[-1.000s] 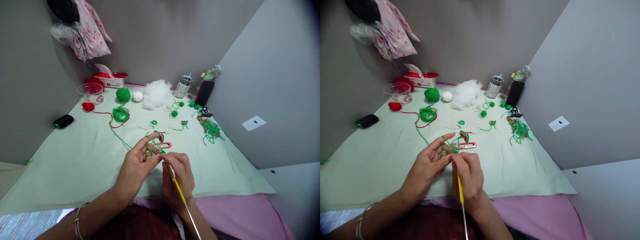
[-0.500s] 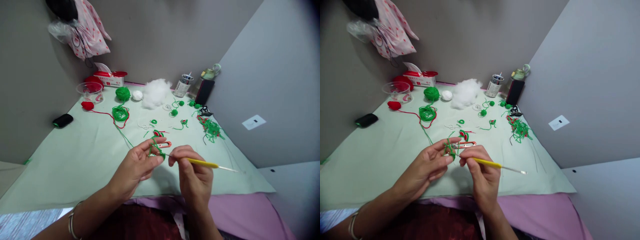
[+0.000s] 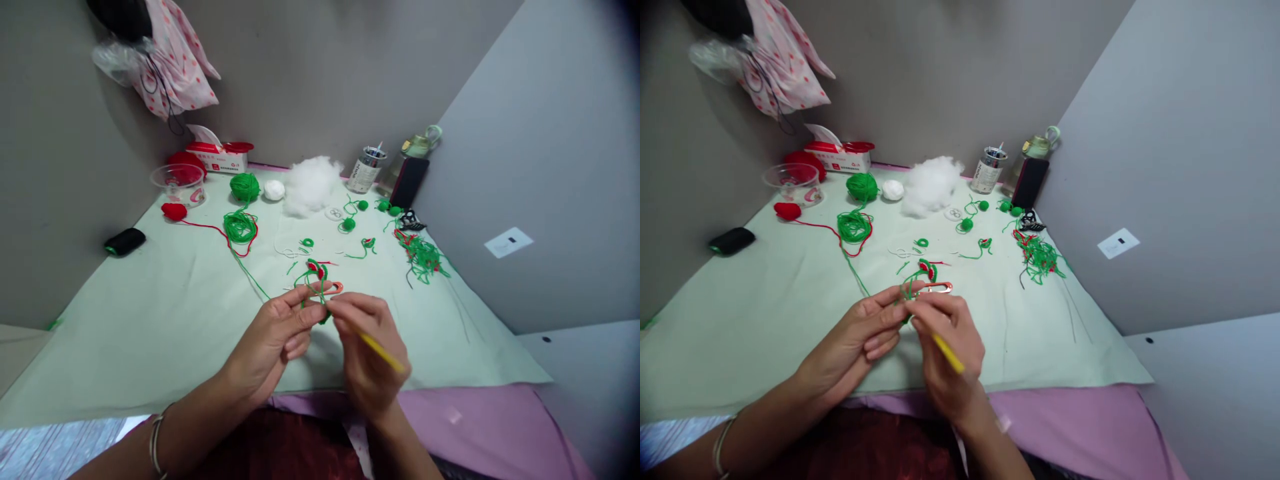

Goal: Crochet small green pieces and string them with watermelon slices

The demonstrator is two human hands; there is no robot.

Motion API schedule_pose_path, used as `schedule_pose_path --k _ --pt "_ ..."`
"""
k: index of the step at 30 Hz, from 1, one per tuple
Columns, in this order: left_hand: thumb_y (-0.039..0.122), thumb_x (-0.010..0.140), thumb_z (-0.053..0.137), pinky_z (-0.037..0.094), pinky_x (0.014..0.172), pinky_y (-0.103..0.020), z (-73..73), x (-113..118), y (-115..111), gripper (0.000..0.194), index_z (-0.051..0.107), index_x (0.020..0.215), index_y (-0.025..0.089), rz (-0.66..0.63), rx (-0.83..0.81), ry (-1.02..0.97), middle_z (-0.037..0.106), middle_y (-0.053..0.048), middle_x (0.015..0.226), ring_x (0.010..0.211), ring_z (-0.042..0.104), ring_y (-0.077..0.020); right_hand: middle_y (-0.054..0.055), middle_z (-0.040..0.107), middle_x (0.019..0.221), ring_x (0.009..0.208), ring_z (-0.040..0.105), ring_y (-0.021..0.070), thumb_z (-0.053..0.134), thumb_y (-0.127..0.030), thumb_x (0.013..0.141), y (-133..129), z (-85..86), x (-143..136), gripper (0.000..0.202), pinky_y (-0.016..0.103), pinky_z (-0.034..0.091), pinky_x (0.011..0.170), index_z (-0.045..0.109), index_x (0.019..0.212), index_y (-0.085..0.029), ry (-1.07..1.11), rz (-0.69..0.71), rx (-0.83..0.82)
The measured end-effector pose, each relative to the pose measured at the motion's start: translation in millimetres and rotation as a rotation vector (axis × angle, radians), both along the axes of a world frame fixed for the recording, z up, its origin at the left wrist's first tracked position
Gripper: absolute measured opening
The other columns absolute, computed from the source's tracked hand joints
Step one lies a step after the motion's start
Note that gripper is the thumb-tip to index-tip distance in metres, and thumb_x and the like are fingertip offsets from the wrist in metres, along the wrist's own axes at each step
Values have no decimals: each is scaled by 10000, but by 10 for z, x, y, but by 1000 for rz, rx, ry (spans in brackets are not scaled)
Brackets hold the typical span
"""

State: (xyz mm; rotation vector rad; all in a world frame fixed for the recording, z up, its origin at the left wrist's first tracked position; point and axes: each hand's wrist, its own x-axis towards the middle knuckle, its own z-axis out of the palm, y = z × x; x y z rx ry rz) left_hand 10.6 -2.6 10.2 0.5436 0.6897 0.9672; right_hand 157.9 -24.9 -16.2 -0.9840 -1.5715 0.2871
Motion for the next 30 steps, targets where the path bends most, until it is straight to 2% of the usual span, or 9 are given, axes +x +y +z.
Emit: schedule_pose_path --k 4,6,11,14,18,22,26,28,30 --pt "219 831 791 187 399 -142 24 -47 25 206 798 1035 187 -2 25 -6 579 27 758 459 174 14 29 660 863 697 608 149 553 -167 986 56 98 52 218 349 533 716 753 1008 -252 394 127 -152" --pt "231 815 809 192 401 -147 35 -35 13 241 793 1055 209 23 54 31 570 34 772 450 211 21 26 653 851 669 599 137 555 -186 990 65 116 53 202 347 529 709 749 986 -240 465 176 -190" --pt "236 752 858 239 413 -166 18 49 -51 437 754 1176 235 116 85 94 573 31 845 473 278 9 44 684 959 854 661 177 585 -105 959 10 -2 -26 292 337 550 730 748 1107 -297 134 28 -66" --pt "255 768 847 223 415 -163 -15 52 -56 435 751 1189 205 36 36 31 498 55 723 467 230 1 69 701 1098 987 683 217 634 -64 917 -3 -79 -53 434 364 581 781 712 1248 -333 -136 -109 141" --pt "245 822 803 188 410 -145 -43 14 -17 336 769 1146 164 -116 -25 -81 394 76 665 463 165 6 49 708 1038 939 683 183 594 -22 930 41 -10 -1 419 342 584 786 712 1212 -309 -52 -22 68" --pt "215 820 808 226 416 -137 -30 38 -34 395 742 1209 217 -36 32 -7 528 37 787 472 230 12 25 698 929 897 670 168 581 -70 957 64 80 44 295 326 577 766 725 1113 -275 69 105 -65" --pt "220 800 827 241 413 -135 -39 89 -79 433 734 1224 220 87 58 29 562 25 831 481 262 10 49 699 1002 903 683 175 620 -45 925 27 -10 -12 368 314 581 740 720 1188 -282 -147 -52 72" --pt "228 829 800 221 409 -130 -54 76 -69 393 741 1215 189 31 11 -22 499 47 736 471 215 9 67 693 1044 916 687 189 626 -38 916 13 -59 -35 405 321 579 727 719 1219 -289 -204 -127 155" --pt "209 848 776 199 402 -125 -63 31 -36 339 759 1184 164 -45 -39 -76 405 74 660 469 161 2 65 691 1009 903 676 191 609 -50 928 16 -60 -21 362 327 565 720 733 1179 -281 -107 -106 116"
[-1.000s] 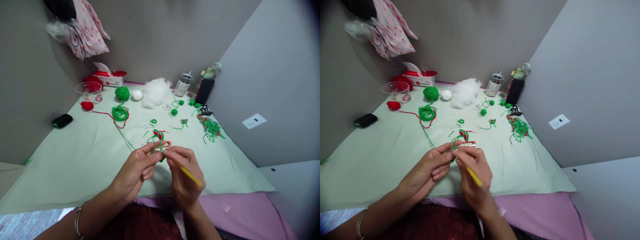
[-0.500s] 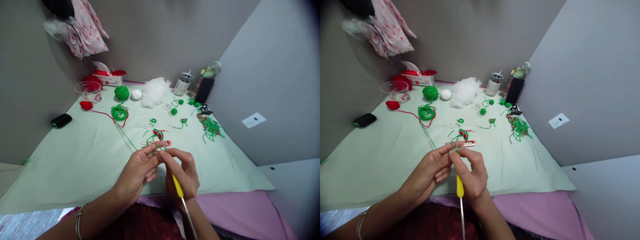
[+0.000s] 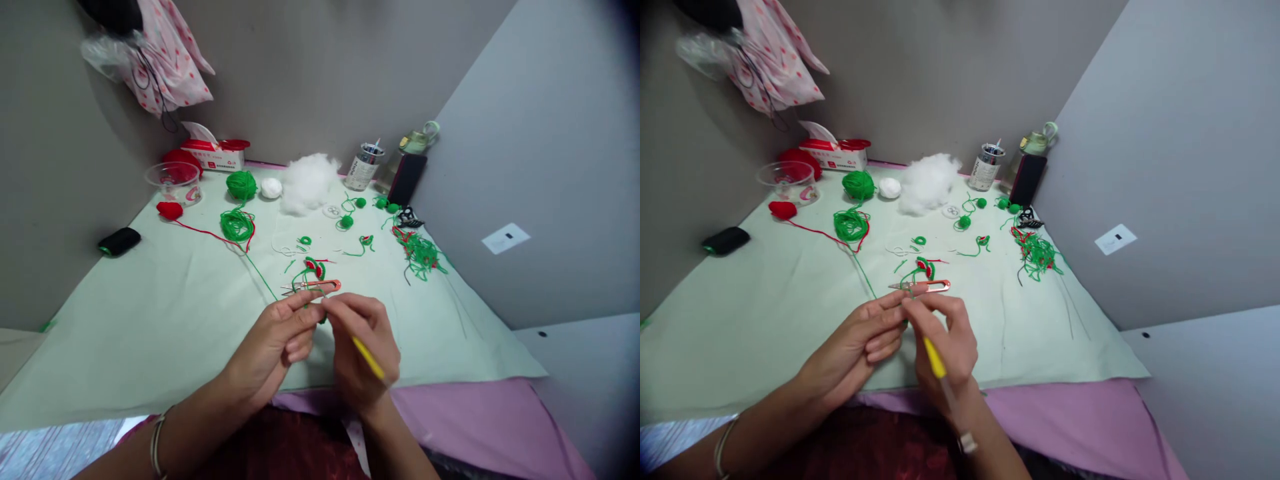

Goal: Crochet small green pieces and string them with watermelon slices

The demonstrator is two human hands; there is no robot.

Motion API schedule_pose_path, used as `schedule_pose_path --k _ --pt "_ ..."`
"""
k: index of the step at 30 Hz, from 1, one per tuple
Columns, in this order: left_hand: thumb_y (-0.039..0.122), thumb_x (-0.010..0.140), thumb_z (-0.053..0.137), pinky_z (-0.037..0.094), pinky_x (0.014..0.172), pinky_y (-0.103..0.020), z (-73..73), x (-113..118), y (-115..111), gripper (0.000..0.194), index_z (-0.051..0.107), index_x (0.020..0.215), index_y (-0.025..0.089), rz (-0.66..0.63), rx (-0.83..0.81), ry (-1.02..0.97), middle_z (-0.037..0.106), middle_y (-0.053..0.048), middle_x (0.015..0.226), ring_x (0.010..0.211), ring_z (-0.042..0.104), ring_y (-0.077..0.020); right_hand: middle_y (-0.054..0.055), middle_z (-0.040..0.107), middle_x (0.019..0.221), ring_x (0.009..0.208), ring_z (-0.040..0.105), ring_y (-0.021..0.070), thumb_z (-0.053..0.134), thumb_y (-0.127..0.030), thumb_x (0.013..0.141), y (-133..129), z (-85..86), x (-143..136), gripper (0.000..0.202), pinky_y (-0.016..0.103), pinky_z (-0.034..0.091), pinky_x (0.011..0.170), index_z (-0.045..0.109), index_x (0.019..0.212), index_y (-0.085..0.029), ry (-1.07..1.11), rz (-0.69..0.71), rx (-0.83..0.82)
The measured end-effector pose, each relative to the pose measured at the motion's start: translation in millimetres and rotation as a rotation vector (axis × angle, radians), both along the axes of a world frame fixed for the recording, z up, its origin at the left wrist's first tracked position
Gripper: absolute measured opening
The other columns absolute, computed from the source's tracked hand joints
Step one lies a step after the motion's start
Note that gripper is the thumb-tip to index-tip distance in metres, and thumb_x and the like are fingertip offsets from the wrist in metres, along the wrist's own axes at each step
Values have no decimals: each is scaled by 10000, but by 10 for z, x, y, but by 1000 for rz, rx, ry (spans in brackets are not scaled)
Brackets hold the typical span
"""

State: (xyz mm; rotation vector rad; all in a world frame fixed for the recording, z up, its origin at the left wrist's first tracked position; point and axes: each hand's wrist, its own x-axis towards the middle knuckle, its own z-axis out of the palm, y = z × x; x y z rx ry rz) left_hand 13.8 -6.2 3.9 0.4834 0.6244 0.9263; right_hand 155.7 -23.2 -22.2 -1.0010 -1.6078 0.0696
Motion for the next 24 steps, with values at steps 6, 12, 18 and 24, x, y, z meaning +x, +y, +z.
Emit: schedule_pose_path --k 6,12,18,24 --pt "206 868 748 246 410 -121 37 -97 35 252 793 1116 194 9 121 86 485 41 756 480 220 10 19 641 834 652 579 124 558 -194 995 49 159 104 199 289 489 616 750 967 -240 612 311 -321" --pt "251 812 816 487 682 -173 9 -1 -31 447 735 1249 292 98 271 241 626 17 849 736 549 -79 34 729 1000 976 657 180 589 -121 972 -15 152 -7 246 340 515 856 763 1057 -275 363 241 -271" --pt "184 749 862 477 909 -257 -31 -21 -5 629 673 1339 294 47 227 217 664 23 870 891 618 -118 -2 731 949 843 630 134 615 -202 983 34 97 35 190 293 492 793 777 1008 -298 585 303 -394" --pt "190 795 821 498 772 -232 1 -44 3 518 701 1292 275 58 227 210 672 20 907 732 611 -79 4 695 892 788 603 130 652 -267 964 66 61 52 135 300 476 769 785 981 -276 754 378 -466"
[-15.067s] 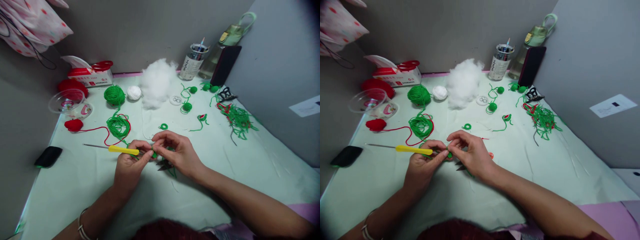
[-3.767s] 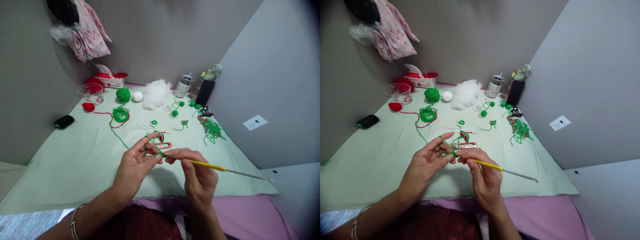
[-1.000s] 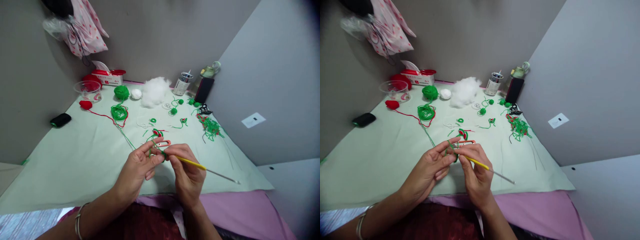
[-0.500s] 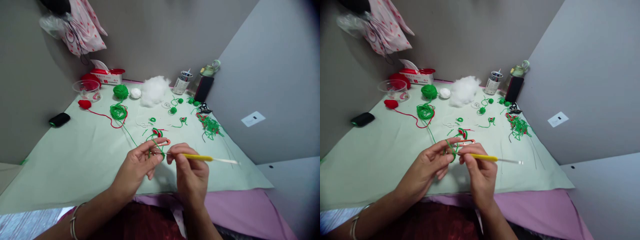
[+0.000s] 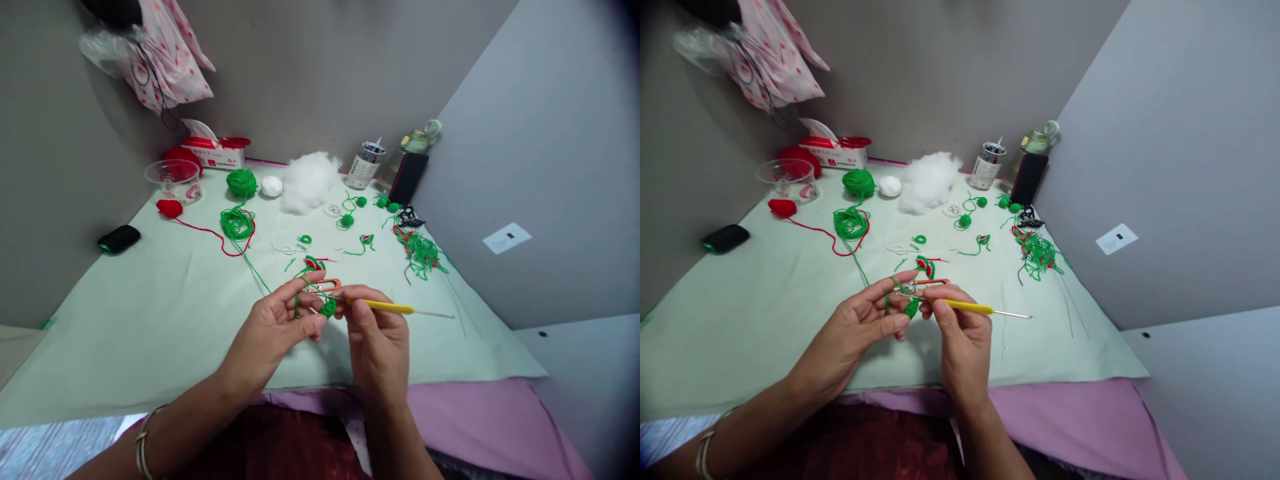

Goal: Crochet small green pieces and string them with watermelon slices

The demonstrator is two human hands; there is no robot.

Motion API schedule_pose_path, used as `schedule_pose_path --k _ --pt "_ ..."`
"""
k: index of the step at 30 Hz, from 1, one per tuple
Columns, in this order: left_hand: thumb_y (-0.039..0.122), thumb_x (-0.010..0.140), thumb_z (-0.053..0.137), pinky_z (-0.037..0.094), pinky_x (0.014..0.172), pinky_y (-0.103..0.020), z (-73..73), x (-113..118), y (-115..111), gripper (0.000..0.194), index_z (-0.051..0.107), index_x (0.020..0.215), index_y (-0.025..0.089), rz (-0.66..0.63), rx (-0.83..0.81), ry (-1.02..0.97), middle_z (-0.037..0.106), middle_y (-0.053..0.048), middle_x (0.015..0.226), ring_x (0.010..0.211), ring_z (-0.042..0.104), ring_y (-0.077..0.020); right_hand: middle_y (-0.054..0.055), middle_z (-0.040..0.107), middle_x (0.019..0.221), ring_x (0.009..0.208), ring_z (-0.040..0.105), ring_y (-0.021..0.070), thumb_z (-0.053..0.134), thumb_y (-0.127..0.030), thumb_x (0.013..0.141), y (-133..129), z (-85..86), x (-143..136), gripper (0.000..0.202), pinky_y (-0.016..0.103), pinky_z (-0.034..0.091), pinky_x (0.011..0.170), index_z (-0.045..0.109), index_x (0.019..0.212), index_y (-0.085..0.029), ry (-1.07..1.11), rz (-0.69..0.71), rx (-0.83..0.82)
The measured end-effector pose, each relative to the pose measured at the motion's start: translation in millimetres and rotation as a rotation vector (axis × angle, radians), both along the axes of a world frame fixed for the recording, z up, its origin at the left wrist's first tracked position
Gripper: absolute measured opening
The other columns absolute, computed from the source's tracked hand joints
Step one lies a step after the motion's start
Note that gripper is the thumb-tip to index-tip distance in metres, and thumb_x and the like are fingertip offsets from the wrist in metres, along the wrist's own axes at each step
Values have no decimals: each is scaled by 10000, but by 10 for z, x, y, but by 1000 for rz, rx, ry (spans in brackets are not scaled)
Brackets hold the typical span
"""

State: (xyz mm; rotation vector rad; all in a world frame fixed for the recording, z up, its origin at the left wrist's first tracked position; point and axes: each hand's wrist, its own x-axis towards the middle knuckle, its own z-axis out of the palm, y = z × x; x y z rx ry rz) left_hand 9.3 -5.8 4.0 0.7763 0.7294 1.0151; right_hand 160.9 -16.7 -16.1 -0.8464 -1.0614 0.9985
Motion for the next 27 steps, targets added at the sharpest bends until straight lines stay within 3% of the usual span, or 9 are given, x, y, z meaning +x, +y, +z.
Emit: schedule_pose_path --k 2,7,12,14,16,18,22,27 --pt "210 831 787 500 709 -237 40 0 -2 471 698 1290 262 -8 -9 -11 678 12 931 646 583 -63 4 691 893 792 599 130 640 -255 970 -5 -4 -9 144 304 471 778 782 989 -274 -27 -6 12" --pt "249 843 782 515 786 -259 98 25 -8 440 701 1275 244 -4 -78 -99 680 -2 964 746 631 -94 5 706 926 797 600 129 601 -202 986 -6 24 -23 185 300 487 777 768 1015 -274 -151 -60 71" --pt "204 818 812 464 908 -232 9 65 -15 500 689 1295 292 141 -11 -14 651 39 840 870 607 -98 35 735 986 898 669 176 575 -111 968 -35 18 -44 260 344 547 798 753 1063 -275 -397 -159 213" --pt "195 799 829 454 851 -192 -15 78 -28 533 684 1300 307 191 34 18 634 53 820 811 569 -73 55 738 1049 976 686 205 611 -65 928 -53 -14 -68 339 374 562 828 747 1137 -294 -610 -265 350" --pt "207 793 833 431 682 -171 -11 86 -40 561 667 1320 300 169 10 13 628 53 831 674 494 -47 65 733 1123 1023 691 221 642 -42 898 -67 -40 -97 429 386 570 839 733 1205 -328 -719 -361 451" --pt "222 801 823 386 578 -180 14 86 -43 556 659 1331 265 85 -70 -31 612 47 832 564 402 -26 58 736 1136 1034 692 220 636 -52 909 -69 -41 -115 428 389 569 851 735 1203 -347 -648 -353 433" --pt "216 814 800 414 590 -212 68 60 -20 502 681 1301 227 -1 -128 -92 611 27 898 499 304 -2 19 752 1000 920 673 175 605 -136 966 -31 12 -80 258 355 540 853 771 1046 -316 -286 -164 210" --pt "225 823 788 382 600 -209 87 12 -1 495 685 1307 237 19 -78 -12 643 -5 956 605 447 -43 16 739 920 729 621 118 622 -270 982 29 66 0 155 270 523 711 775 958 -263 45 23 16"
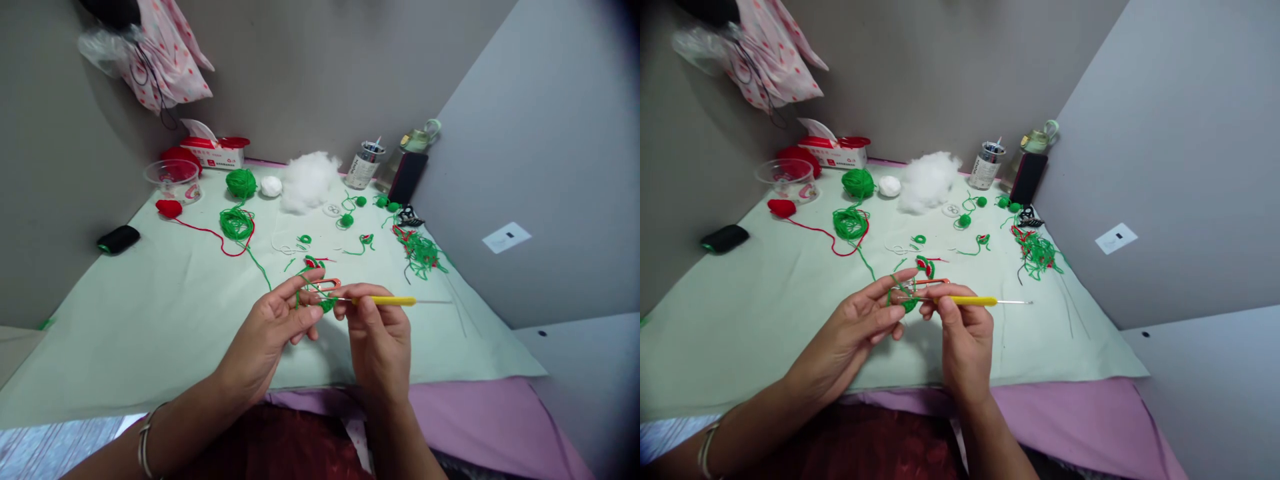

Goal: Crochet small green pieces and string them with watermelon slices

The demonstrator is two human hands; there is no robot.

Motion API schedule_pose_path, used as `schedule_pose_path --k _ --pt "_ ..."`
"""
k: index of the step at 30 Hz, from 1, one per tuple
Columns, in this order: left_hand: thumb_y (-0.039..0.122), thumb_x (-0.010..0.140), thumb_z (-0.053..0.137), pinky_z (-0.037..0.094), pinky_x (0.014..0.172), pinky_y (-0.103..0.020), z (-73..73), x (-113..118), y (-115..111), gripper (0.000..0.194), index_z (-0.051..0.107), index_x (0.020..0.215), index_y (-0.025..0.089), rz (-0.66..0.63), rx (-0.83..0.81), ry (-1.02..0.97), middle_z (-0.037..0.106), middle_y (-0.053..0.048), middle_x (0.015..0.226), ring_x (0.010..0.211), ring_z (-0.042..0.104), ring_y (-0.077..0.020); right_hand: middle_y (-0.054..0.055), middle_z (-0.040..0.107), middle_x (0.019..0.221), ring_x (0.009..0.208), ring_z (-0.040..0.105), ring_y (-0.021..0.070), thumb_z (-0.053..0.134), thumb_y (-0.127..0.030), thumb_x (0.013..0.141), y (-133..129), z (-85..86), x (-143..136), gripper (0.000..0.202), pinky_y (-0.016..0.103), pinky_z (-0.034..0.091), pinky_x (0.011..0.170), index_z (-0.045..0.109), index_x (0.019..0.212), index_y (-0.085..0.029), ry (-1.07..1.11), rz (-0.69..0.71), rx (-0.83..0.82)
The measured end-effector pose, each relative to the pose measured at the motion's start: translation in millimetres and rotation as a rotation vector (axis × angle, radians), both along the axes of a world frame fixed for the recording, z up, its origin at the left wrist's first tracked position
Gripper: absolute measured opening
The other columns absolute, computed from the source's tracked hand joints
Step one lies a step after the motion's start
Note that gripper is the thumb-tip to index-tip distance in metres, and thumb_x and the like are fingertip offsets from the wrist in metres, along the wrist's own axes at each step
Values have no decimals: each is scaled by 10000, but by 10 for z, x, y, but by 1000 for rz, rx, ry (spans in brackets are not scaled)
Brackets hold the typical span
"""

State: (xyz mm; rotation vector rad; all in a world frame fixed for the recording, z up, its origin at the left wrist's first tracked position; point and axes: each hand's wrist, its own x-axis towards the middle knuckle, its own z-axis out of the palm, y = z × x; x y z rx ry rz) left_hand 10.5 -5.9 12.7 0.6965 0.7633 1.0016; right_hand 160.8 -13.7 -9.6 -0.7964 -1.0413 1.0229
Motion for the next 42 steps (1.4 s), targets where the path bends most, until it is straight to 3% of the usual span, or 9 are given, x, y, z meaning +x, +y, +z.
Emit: schedule_pose_path --k 4,9,13,19,27,33,37,39,42 --pt "250 811 801 368 611 -213 2 -15 -3 507 688 1306 238 -7 27 38 632 -1 897 706 514 -86 19 736 897 715 641 118 610 -296 989 -6 8 9 163 261 538 696 762 956 -246 22 30 -15" --pt "279 803 814 328 585 -223 -1 -2 1 609 627 1382 260 -26 23 51 680 -25 977 769 515 -112 38 738 912 722 638 139 596 -296 994 -31 -13 6 165 297 549 711 745 967 -232 -36 11 -6" --pt "269 806 810 402 747 -256 -11 7 -6 607 625 1384 251 -14 43 39 684 -35 984 925 568 -162 34 734 898 715 630 136 602 -293 991 -27 -13 15 163 291 547 699 748 954 -233 -35 -2 -9" --pt "302 832 779 344 616 -255 -29 -10 -9 555 639 1367 245 -15 69 93 625 -13 905 721 481 -123 27 742 921 715 632 125 588 -281 1000 -22 -1 15 173 279 551 704 752 959 -245 0 40 -1" --pt "321 816 808 345 595 -235 -43 10 -7 628 599 1405 264 -15 88 91 655 -24 972 667 436 -95 21 756 931 723 641 119 591 -276 1001 -20 0 -2 164 263 550 711 747 959 -252 12 45 0" --pt "317 793 825 275 499 -216 15 60 -13 677 578 1419 241 -5 16 41 662 -1 836 648 492 -99 36 750 931 716 628 138 587 -289 1000 -41 -23 -9 160 301 551 711 736 970 -240 -43 15 -2" --pt "250 801 814 450 737 -248 24 71 -19 671 573 1426 228 -2 11 -26 705 -20 905 805 611 -136 40 744 935 744 636 149 597 -294 992 -60 -52 -11 143 306 543 712 725 969 -233 -61 -4 -13" --pt "226 803 805 462 872 -299 22 72 -20 662 577 1425 223 0 9 -60 713 -28 928 872 635 -159 38 746 938 757 635 146 595 -286 993 -63 -60 -13 140 293 531 705 724 969 -238 -55 2 -24" --pt "231 804 807 451 933 -330 5 65 -20 659 581 1424 232 -10 5 -60 710 -23 922 892 637 -169 38 742 922 743 629 141 598 -291 991 -55 -57 -18 147 283 525 686 732 960 -239 -35 10 -24"
